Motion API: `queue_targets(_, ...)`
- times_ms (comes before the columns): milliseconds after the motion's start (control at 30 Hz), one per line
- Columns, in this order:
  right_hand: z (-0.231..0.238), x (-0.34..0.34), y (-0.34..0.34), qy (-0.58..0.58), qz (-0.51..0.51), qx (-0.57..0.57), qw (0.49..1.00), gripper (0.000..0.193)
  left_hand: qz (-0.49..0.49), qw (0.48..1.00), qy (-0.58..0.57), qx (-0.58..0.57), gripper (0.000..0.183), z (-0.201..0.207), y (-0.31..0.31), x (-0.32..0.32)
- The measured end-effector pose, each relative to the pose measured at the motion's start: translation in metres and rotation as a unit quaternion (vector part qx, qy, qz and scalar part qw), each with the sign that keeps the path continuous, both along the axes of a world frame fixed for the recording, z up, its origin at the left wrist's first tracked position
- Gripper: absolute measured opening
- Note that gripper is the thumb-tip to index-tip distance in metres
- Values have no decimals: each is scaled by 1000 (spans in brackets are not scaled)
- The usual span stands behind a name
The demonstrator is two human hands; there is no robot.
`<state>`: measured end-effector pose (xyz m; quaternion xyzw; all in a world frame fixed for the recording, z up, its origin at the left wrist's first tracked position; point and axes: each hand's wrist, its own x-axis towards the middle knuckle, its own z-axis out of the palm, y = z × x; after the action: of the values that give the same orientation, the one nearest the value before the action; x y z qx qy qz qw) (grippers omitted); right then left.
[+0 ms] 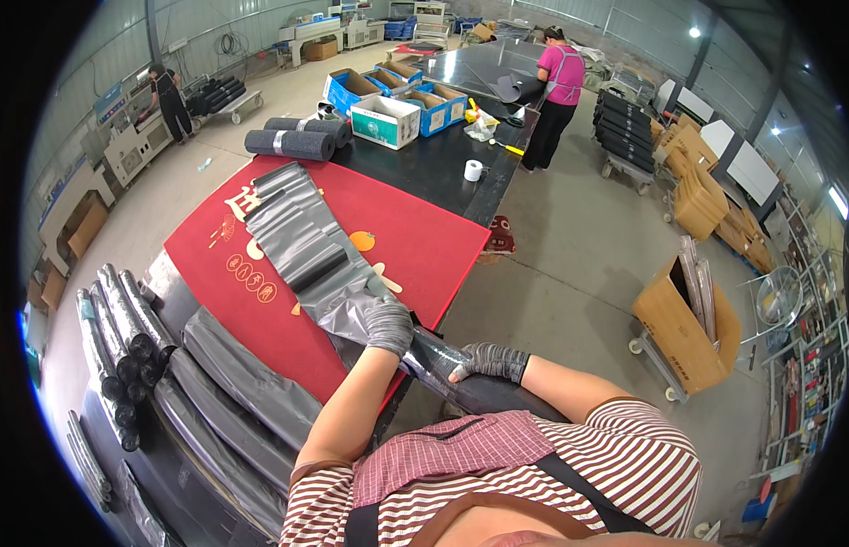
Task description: The person slides a roll of plastic film into a grey plastic bag, tucks the ends of the bag, and places the packaged roll onto a stack on the workbench.
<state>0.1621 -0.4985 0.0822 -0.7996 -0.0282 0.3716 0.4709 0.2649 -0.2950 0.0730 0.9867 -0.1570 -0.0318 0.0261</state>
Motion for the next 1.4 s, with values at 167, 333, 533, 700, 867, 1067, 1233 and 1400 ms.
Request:
queue_targets(167,0,4,0,-23,-8,-29,999,61,-147,988,-19,-46,25,-1,-17,-37)
queue_targets(333,-8,13,-9,-60,-33,-34,997,57,-15,986,-75,-145,75,-8,14,-77)
queue_targets(533,-17,39,-1,-18,-66,18,998,56,171,872,265,-375,60,-88,37,-73)
queue_targets(700,2,43,13,23,-96,24,995,63,-15,933,254,-254,35,-102,12,-89)
queue_targets(867,11,-51,-47,124,-66,168,976,73,18,906,277,-320,27,-78,25,-93)
queue_targets(1067,26,-18,-21,5,-68,138,988,68,-165,935,229,-213,29,-36,18,-112)
queue_targets(1233,-16,26,-7,58,-87,177,979,67,-82,934,232,-258,31,-56,35,-107)
queue_targets(1400,-27,-66,-40,278,-201,272,899,72,-38,932,244,-266,31,-59,39,-116)
